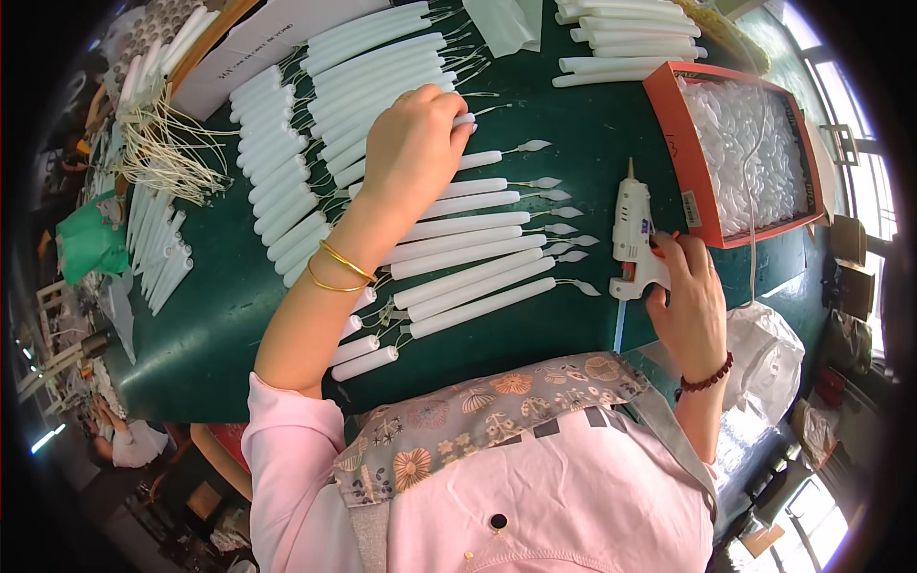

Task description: Gluing small white plastic components together using a hot glue gun on an assembly line.

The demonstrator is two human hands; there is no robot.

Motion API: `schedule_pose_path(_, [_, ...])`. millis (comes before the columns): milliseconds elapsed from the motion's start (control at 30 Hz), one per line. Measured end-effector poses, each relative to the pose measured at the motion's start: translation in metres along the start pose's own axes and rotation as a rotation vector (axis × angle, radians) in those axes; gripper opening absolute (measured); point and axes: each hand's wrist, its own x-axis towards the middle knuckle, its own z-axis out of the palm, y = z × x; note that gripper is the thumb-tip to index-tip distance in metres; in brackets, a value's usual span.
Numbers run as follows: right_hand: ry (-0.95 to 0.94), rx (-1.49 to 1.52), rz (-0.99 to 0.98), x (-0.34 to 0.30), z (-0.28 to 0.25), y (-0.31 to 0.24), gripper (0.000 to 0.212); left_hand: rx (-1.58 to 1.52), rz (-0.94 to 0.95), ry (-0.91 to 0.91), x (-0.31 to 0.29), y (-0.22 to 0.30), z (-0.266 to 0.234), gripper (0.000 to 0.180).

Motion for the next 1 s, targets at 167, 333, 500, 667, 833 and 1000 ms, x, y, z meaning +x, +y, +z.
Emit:
schedule_pose_path(167, [0.059, 0.249, -0.166, 0.026, -0.008, -0.008, 0.064, -0.081, 0.026, 0.038, -0.001, 0.002, -0.002, 0.015])
schedule_pose_path(333, [0.182, 0.307, -0.38, 0.06, 0.006, -0.018, 0.062, -0.491, -0.004, 0.121, 0.001, 0.005, -0.003, 0.013])
schedule_pose_path(500, [0.272, 0.269, -0.429, 0.075, 0.016, -0.03, 0.055, -0.5, 0.004, 0.121, 0.002, 0.003, -0.001, 0.009])
schedule_pose_path(667, [0.257, 0.297, -0.498, 0.075, 0.03, -0.031, 0.053, -0.496, 0.02, 0.138, 0.0, -0.001, -0.001, 0.006])
schedule_pose_path(833, [0.22, 0.278, -0.455, 0.073, 0.034, -0.03, 0.048, -0.547, -0.019, 0.115, -0.001, 0.007, -0.007, 0.007])
schedule_pose_path(1000, [0.214, 0.28, -0.463, 0.073, 0.035, -0.029, 0.042, -0.558, -0.006, 0.136, -0.001, 0.008, -0.008, 0.006])
